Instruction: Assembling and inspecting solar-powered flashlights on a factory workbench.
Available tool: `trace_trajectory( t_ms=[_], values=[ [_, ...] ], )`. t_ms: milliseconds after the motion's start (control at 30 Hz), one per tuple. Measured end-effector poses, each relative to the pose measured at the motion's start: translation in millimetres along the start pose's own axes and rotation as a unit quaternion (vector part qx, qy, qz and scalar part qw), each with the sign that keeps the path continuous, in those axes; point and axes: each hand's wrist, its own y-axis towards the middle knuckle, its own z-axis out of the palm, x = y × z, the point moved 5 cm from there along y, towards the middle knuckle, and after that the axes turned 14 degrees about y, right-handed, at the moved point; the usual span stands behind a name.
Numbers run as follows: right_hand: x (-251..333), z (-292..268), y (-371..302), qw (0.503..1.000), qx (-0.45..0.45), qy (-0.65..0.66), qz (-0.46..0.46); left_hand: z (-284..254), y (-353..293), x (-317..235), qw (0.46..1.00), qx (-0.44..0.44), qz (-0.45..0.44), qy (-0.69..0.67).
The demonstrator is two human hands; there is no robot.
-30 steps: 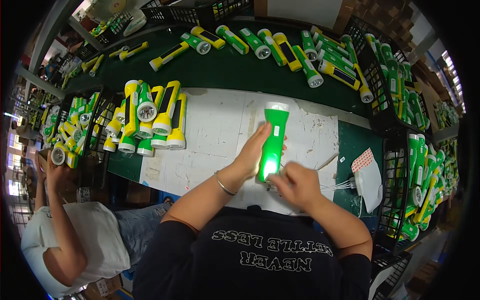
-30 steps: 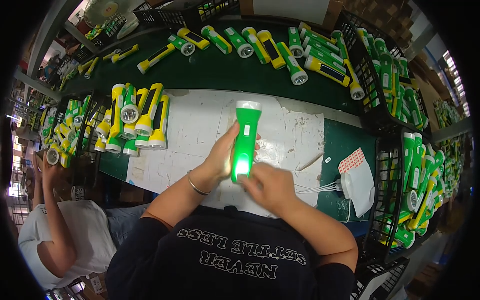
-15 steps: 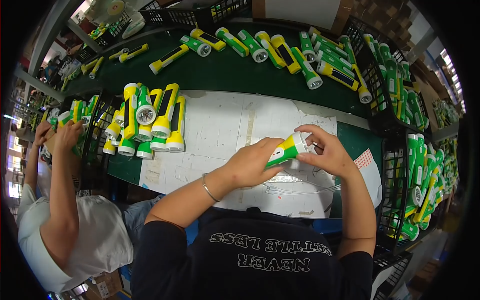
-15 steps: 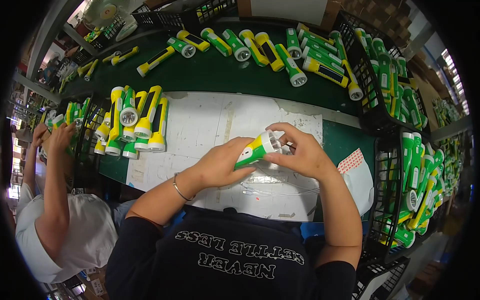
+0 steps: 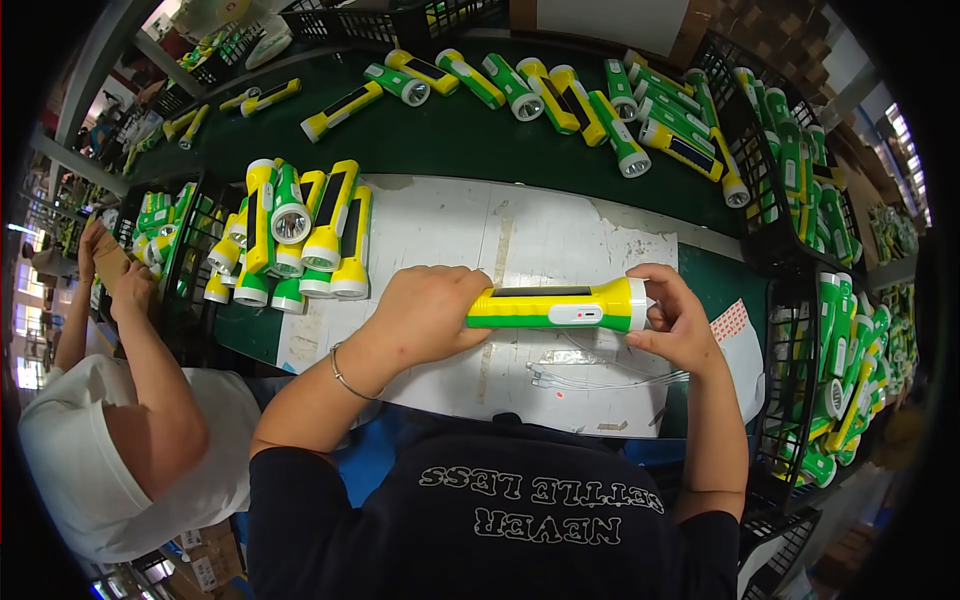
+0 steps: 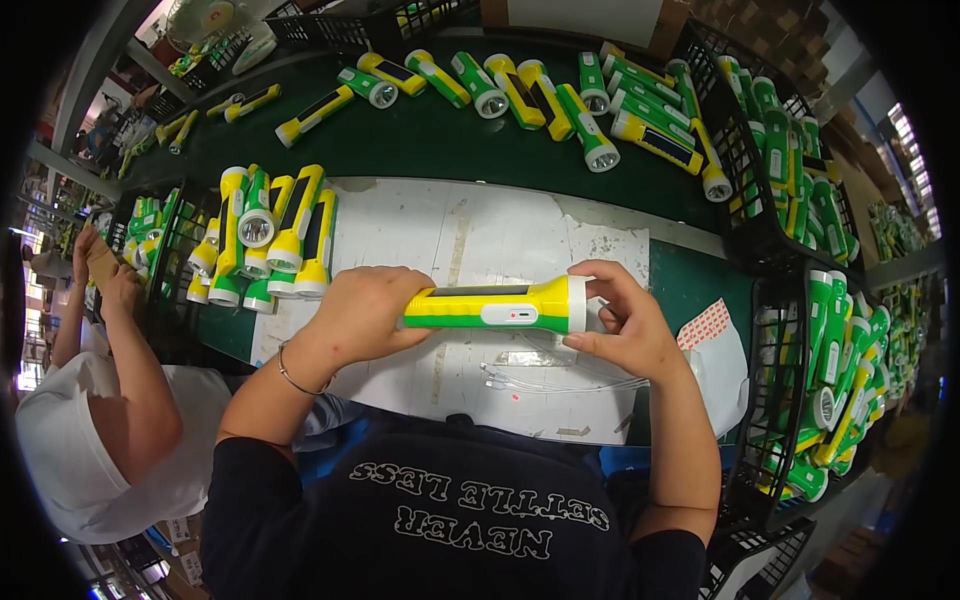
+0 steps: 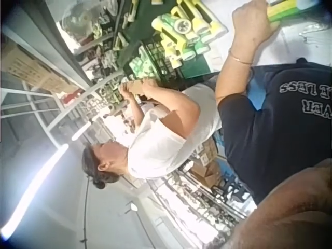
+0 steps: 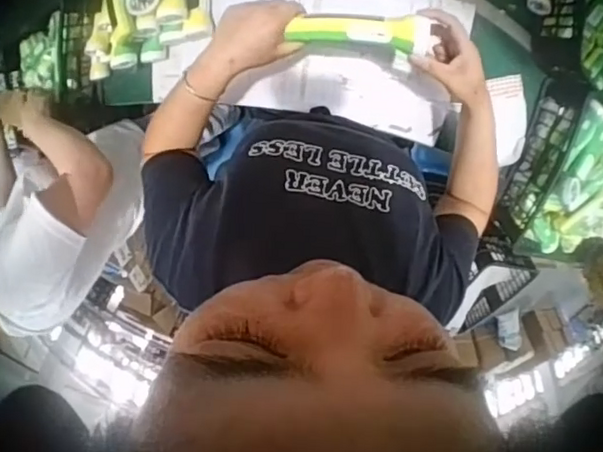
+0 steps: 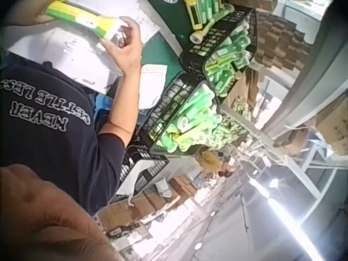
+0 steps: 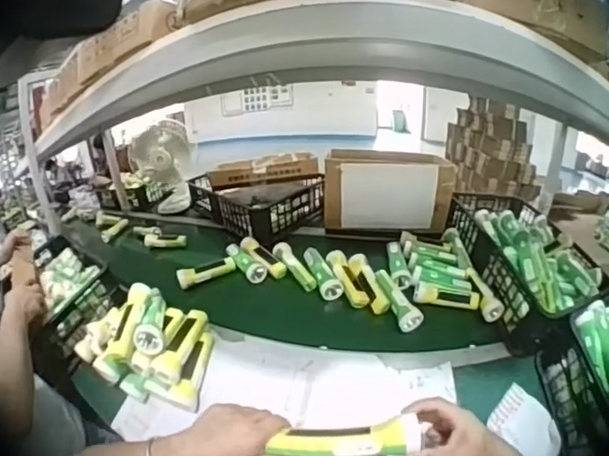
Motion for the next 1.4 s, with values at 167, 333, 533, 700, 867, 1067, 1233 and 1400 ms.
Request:
trace_trajectory(
  t_ms=[167,333,533,700,867,1067,1233,1400],
  values=[
    [-14,31,11,0.994,0.020,0.099,0.034,14,10,-26,0.964,0.110,0.061,-0.235],
    [-50,49,15,0.908,-0.065,-0.405,-0.091,66,16,-25,0.904,0.085,-0.022,-0.418],
    [-50,33,14,0.954,-0.113,-0.264,-0.082,76,20,-31,0.868,0.023,-0.108,-0.484],
    [-46,24,13,0.996,-0.066,0.042,0.041,73,27,-44,0.875,0.018,-0.082,-0.477],
    [-57,18,12,0.990,-0.049,0.083,0.100,69,30,-54,0.891,0.021,-0.059,-0.450],
    [-51,23,13,0.983,-0.083,0.113,0.122,62,24,-60,0.952,-0.066,-0.091,-0.284],
    [-52,26,12,0.988,-0.095,0.099,0.064,58,27,-57,0.958,-0.063,-0.089,-0.264],
    [-43,5,-3,0.984,-0.001,-0.158,0.082,52,25,-34,0.945,-0.134,-0.141,-0.264]
  ],
)
